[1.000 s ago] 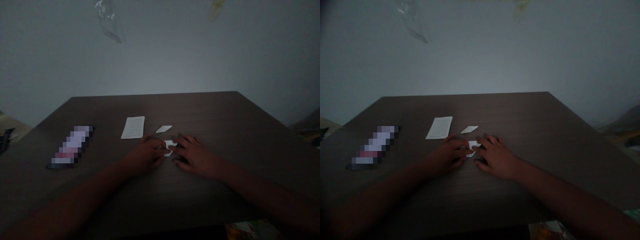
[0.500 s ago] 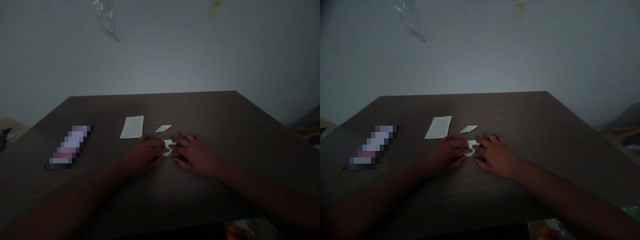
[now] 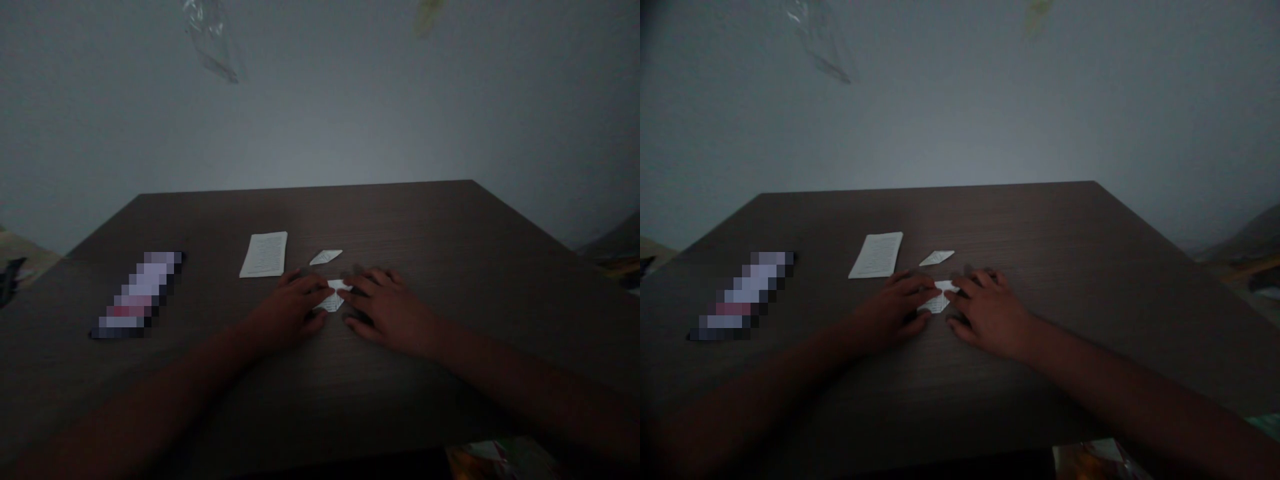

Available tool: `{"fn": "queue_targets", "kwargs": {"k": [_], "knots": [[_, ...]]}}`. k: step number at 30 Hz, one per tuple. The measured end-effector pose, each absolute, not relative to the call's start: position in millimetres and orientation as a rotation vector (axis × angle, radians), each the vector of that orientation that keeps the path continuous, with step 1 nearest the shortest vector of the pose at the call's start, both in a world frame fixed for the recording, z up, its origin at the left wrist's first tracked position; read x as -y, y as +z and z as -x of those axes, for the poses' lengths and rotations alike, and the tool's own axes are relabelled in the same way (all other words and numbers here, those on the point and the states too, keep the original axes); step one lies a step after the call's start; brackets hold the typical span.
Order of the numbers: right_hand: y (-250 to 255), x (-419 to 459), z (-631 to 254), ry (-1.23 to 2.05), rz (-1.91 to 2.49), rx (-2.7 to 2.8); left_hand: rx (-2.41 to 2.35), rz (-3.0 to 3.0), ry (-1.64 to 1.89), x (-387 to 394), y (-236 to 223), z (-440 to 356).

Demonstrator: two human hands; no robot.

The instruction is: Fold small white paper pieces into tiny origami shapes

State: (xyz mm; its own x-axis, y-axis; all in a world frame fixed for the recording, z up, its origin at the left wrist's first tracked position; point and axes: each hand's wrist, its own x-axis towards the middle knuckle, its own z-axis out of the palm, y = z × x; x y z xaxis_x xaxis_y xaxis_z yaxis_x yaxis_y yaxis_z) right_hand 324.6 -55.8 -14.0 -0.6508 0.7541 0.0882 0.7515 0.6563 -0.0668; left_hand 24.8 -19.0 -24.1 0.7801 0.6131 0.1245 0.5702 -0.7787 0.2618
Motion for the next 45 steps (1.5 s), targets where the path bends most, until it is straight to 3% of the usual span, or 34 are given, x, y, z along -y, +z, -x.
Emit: {"fn": "queue_targets", "kwargs": {"k": [24,45], "knots": [[-2.7,65.0,-320.3,0.261,1.059,2.792,-0.956,-2.784,0.222,23.7,-17.5,-29.4],[-17.8,59.0,-322.5,0.229,0.971,2.711,-0.940,-2.667,0.264,18.7,-20.3,-24.2]]}}
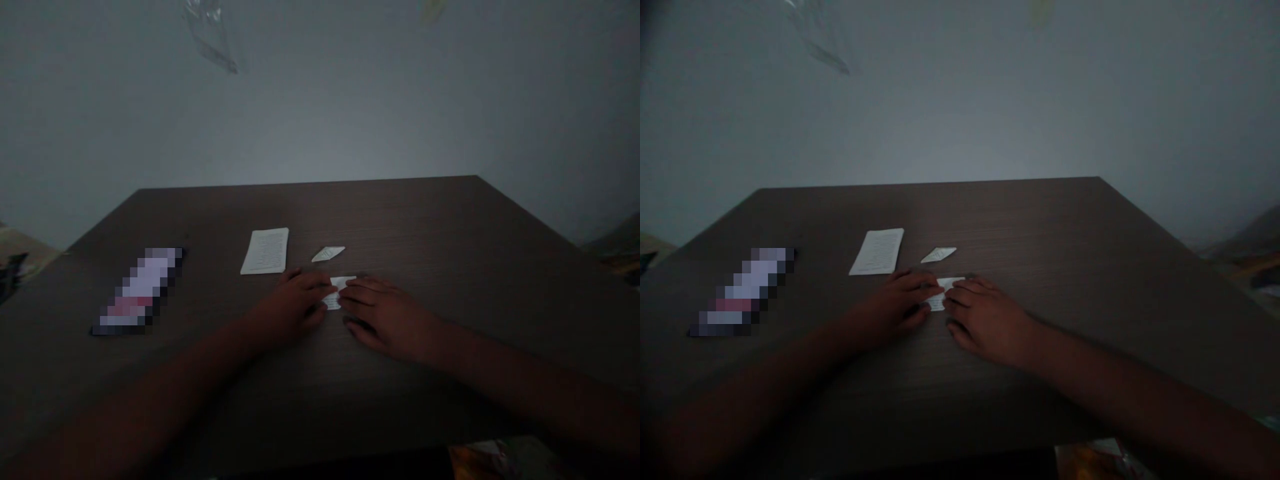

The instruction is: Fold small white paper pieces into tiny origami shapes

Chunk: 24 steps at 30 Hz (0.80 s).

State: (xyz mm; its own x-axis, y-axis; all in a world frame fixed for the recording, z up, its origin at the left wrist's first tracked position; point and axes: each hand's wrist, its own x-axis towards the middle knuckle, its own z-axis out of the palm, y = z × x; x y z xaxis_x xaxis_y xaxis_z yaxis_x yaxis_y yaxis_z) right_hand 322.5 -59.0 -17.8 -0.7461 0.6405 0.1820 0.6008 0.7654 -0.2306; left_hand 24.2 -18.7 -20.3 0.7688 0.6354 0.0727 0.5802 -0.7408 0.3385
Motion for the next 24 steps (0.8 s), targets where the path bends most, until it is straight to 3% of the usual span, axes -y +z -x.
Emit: {"fn": "queue_targets", "kwargs": {"k": [24], "knots": [[-10.1,61.2,-320.8,0.245,1.002,2.761,-1.026,-2.710,0.249,24.8,-21.3,-27.8]]}}
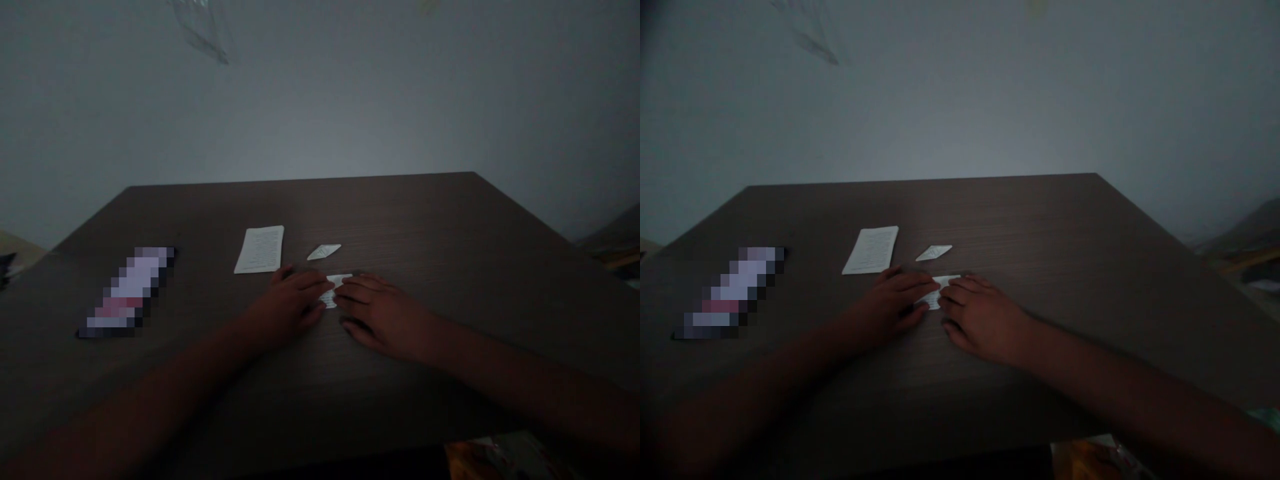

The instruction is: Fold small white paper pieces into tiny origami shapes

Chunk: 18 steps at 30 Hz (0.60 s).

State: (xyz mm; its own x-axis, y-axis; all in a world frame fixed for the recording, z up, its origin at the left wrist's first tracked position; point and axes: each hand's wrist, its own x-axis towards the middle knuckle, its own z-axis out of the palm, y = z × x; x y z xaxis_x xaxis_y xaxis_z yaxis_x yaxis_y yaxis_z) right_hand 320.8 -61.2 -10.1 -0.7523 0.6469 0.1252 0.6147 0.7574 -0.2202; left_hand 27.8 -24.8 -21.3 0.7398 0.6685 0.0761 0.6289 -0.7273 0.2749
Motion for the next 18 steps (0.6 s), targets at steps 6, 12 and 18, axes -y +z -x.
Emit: {"fn": "queue_targets", "kwargs": {"k": [6,12,18], "knots": [[-11.8,61.3,-323.3,0.248,0.993,2.750,-1.029,-2.712,0.210,24.0,-19.4,-29.4],[-11.3,61.7,-326.4,0.206,0.989,2.798,-1.023,-2.700,0.233,23.7,-19.1,-29.4],[-10.2,64.5,-323.8,0.150,1.018,2.829,-1.047,-2.689,0.228,24.5,-17.0,-31.7]]}}
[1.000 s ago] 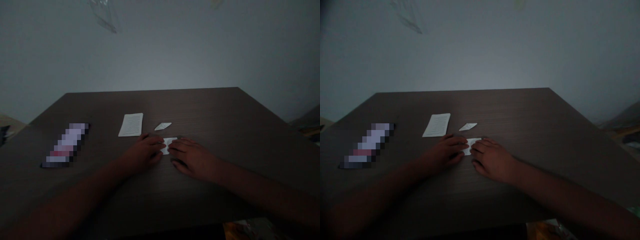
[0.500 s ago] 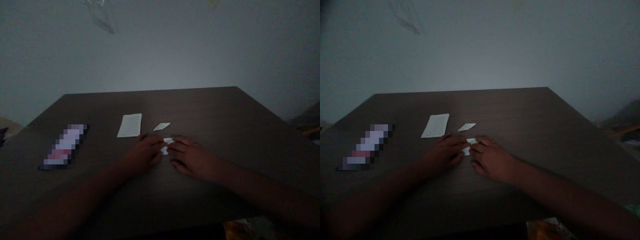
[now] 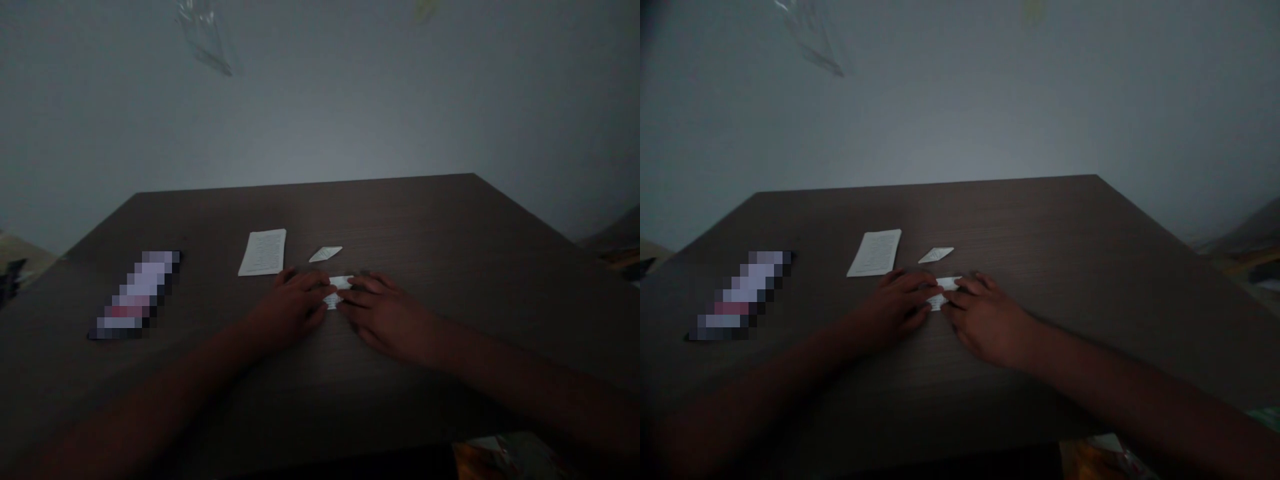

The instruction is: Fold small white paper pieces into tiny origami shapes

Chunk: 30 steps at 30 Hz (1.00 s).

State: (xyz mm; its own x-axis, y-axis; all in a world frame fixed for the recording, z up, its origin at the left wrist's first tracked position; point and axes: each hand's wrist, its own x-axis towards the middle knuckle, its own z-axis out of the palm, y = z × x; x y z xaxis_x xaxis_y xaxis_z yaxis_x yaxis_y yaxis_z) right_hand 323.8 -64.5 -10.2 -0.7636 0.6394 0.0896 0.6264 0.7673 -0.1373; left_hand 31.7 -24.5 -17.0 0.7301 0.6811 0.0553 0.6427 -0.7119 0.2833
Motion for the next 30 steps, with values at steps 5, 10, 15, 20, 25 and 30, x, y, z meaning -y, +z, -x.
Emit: {"fn": "queue_targets", "kwargs": {"k": [5,10,15,20,25,30], "knots": [[-16.9,74.3,-315.0,-0.033,1.074,2.808,-1.062,-2.662,0.202,26.6,-16.6,-35.8],[-20.2,76.4,-311.1,-0.072,1.103,2.782,-1.080,-2.659,0.260,26.2,-18.0,-35.7],[-11.2,62.9,-325.0,0.124,1.092,2.811,-1.049,-2.651,0.262,22.1,-22.7,-32.5],[-10.8,56.2,-328.4,0.183,1.104,2.795,-1.029,-2.648,0.279,21.1,-22.9,-30.1],[-11.3,60.1,-324.3,0.154,1.143,2.797,-1.061,-2.613,0.234,23.4,-19.7,-32.1],[-9.1,65.5,-322.5,0.133,1.184,2.801,-1.068,-2.608,0.259,23.9,-19.4,-32.1]]}}
